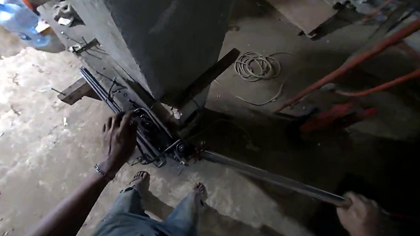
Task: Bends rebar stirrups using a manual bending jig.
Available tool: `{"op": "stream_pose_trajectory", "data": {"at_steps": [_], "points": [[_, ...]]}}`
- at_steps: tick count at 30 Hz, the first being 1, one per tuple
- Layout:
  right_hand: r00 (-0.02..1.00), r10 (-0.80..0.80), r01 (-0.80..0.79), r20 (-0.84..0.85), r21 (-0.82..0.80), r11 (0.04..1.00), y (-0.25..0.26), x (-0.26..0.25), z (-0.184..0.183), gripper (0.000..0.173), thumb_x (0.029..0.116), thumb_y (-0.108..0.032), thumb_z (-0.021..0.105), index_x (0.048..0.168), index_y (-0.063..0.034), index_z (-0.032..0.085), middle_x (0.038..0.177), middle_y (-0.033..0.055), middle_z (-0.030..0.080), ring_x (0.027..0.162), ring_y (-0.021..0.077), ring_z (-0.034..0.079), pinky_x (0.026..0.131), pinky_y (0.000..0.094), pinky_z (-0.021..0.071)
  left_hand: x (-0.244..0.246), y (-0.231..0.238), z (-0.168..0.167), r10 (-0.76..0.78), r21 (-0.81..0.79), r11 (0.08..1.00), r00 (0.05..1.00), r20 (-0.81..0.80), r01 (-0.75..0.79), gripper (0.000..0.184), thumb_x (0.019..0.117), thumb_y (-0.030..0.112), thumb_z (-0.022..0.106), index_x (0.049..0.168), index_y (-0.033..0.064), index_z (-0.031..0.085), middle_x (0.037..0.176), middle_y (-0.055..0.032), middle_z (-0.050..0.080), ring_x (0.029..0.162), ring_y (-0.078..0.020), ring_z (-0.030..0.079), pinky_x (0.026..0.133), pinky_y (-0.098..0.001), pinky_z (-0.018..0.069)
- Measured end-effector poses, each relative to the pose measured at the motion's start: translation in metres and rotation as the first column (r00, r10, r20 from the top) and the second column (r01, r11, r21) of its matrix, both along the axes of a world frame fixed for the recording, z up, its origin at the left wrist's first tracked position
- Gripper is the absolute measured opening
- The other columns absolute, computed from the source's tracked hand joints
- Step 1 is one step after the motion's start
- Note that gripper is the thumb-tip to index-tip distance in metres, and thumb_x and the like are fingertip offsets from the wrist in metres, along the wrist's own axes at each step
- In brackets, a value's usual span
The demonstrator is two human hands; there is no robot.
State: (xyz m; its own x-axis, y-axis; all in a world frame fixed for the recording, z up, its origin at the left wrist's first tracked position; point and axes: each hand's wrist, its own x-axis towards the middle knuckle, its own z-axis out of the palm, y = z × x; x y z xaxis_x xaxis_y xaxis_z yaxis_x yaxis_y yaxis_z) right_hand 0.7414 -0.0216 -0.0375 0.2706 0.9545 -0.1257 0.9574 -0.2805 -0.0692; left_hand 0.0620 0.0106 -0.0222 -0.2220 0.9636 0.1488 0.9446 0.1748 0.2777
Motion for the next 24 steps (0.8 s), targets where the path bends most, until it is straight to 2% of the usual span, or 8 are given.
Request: {"op": "stream_pose_trajectory", "data": {"at_steps": [3,7,9,11,15,17,19,24], "points": [[0.994,-0.105,0.106,0.014,-0.028,0.994,-0.032,-0.018,0.010,0.021,0.0895,0.004,0.069,0.110,0.0074,0.070,0.121,0.0324,0.066,0.126,0.0530,0.055,0.108,0.0674,0.0400,-0.031,-0.016,-0.024,-0.356,0.093,0.929,0.934,-0.026,0.357,0.038,0.1050,0.033,0.046,0.123,0.0112,0.072,0.123,-0.0140,0.070,0.120,-0.0364,0.064,0.105,-0.0585,0.0460],[0.968,-0.249,0.249,0.020,0.021,0.968,-0.122,-0.048,0.005,0.023,0.0899,0.002,0.069,0.111,0.0092,0.069,0.122,0.0355,0.064,0.125,0.0559,0.055,0.108,0.0693,0.0395,-0.078,-0.006,-0.037,-0.702,0.083,0.710,0.712,0.004,0.699,0.043,0.1038,0.045,0.047,0.121,0.0151,0.073,0.125,-0.0075,0.071,0.127,-0.0303,0.061,0.114,-0.0537,0.0401],[0.931,-0.365,0.365,-0.009,0.026,0.931,-0.170,-0.080,0.008,0.028,0.0934,0.000,0.066,0.119,0.0102,0.067,0.126,0.0378,0.062,0.126,0.0569,0.055,0.108,0.0706,0.0393,-0.090,0.008,-0.040,-0.800,0.064,0.599,0.600,0.011,0.798,0.044,0.1014,0.051,0.052,0.121,0.0168,0.072,0.124,-0.0090,0.070,0.128,-0.0310,0.060,0.115,-0.0531,0.0404],[0.874,-0.485,0.486,-0.023,0.020,0.874,-0.219,-0.118,0.009,0.033,0.0966,-0.004,0.063,0.127,0.0096,0.064,0.129,0.0394,0.060,0.126,0.0571,0.055,0.107,0.0708,0.0406,-0.094,0.024,-0.043,-0.859,0.068,0.513,0.510,0.053,0.856,0.038,0.1012,0.049,0.057,0.116,0.0169,0.072,0.120,-0.0095,0.070,0.122,-0.0316,0.061,0.109,-0.0528,0.0454],[0.791,-0.596,0.612,-0.140,0.156,0.775,-0.323,-0.195,-0.014,0.036,0.0941,-0.001,0.064,0.126,0.0157,0.061,0.129,0.0425,0.058,0.125,0.0588,0.054,0.108,0.0691,0.0391,-0.090,0.050,-0.046,-0.922,0.163,0.381,0.363,0.133,0.910,0.028,0.1029,0.038,0.057,0.105,0.0150,0.073,0.106,-0.0069,0.072,0.105,-0.0288,0.067,0.096,-0.0526,0.0503],[0.710,-0.696,0.704,-0.104,0.090,0.705,-0.359,-0.242,-0.014,0.030,0.0936,-0.001,0.066,0.120,0.0130,0.064,0.125,0.0387,0.061,0.125,0.0561,0.054,0.111,0.0690,0.0349,-0.088,0.054,-0.045,-0.927,0.193,0.361,0.328,0.184,0.913,0.028,0.1022,0.036,0.059,0.104,0.0135,0.075,0.104,-0.0075,0.073,0.103,-0.0299,0.068,0.094,-0.0564,0.0498],[0.632,-0.775,0.774,0.007,0.054,0.631,-0.389,-0.293,-0.014,0.025,0.0921,-0.006,0.069,0.113,0.0065,0.069,0.120,0.0326,0.066,0.124,0.0532,0.056,0.110,0.0705,0.0357,-0.087,0.055,-0.042,-0.924,0.214,0.358,0.311,0.223,0.909,0.027,0.1015,0.034,0.060,0.103,0.0126,0.076,0.103,-0.0074,0.074,0.102,-0.0296,0.068,0.095,-0.0574,0.0491],[0.499,-0.864,0.857,0.068,0.107,0.504,-0.434,-0.417,-0.012,0.022,0.0905,-0.007,0.069,0.109,0.0037,0.072,0.116,0.0303,0.069,0.120,0.0534,0.059,0.107,0.0746,0.0336,-0.085,0.056,-0.039,-0.925,0.227,0.345,0.290,0.245,0.911,0.027,0.1022,0.032,0.059,0.105,0.0108,0.075,0.104,-0.0090,0.074,0.103,-0.0310,0.068,0.095,-0.0585,0.0480]]}}
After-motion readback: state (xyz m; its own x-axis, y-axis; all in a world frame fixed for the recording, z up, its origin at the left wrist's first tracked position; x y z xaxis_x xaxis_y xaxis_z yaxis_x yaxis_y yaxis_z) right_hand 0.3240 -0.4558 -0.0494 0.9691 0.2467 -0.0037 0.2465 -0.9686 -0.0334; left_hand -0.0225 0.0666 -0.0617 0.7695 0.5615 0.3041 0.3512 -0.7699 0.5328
